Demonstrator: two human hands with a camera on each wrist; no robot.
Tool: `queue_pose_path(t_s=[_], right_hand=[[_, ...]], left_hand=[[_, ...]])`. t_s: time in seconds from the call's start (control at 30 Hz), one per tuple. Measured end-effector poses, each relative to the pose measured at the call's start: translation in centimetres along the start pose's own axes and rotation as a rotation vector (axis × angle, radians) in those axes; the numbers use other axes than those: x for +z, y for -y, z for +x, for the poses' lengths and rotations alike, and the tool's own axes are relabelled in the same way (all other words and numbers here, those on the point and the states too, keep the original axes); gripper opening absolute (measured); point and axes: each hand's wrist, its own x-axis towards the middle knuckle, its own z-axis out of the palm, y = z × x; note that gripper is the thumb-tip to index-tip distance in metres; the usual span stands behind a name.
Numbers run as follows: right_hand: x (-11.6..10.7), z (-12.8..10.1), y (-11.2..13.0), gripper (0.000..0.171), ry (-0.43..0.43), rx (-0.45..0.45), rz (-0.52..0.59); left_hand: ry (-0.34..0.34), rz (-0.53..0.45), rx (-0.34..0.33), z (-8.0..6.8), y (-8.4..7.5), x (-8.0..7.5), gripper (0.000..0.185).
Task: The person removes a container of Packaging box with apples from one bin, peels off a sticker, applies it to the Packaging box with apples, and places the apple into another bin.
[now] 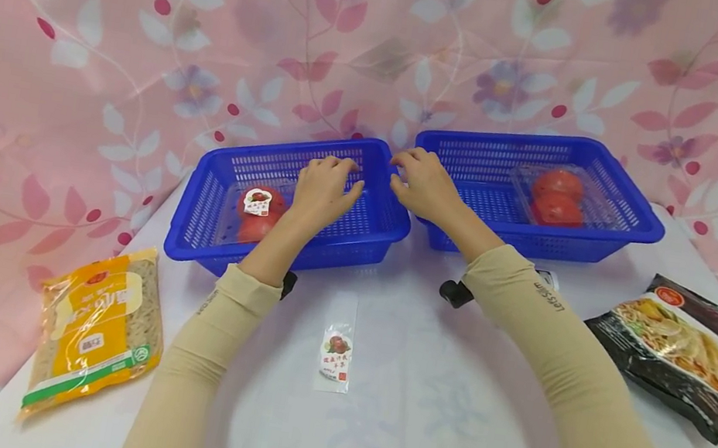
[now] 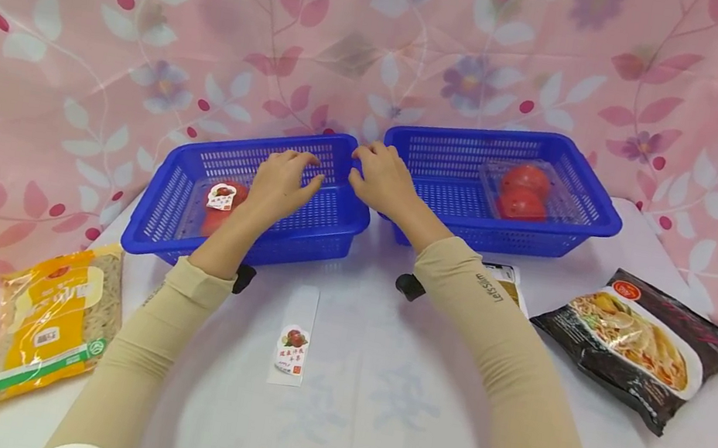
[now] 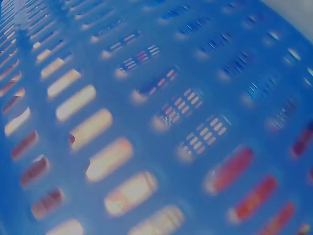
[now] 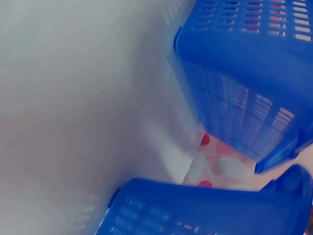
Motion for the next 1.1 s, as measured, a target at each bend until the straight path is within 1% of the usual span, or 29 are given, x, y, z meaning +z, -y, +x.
queue_pose_path(t_s=[0.13,0.33,0.63,0.83,0.97,1.1], right_hand=[[-0.6,-0.4,-0.8,0.027,-0.011,0.036,0.024],[-1.2,-0.9,-2.5,0.031,-0.023,0.089,0.039],[-1.7,-2.0,-5.1,0.031,-0.024,0.131,0.017],[-2.2,-2.7,-6.6,0.032,-0.028,0.156,0.006],[-2.6,-3.1,-7.4,0.033,-0.028,0.177,-0.004],[-3.1,-3.6,-8.6,0.033,-0.028,0.192,-0.022]], left_hand=[[0.001,-0.018,0.011,0.5,-0.9,0.3,0.032],[0.012,-0.012,0.037,1.5,-2.2,0.8,0.033],[0.065,-0.001,0.073,2.5,-4.3,2.2,0.034],[0.066,-0.008,0.104,2.9,-5.6,3.0,0.033],[0.058,-0.033,0.126,3.1,-6.4,3.4,0.030],[0.076,-0.052,0.126,3.2,-7.1,3.7,0.030]])
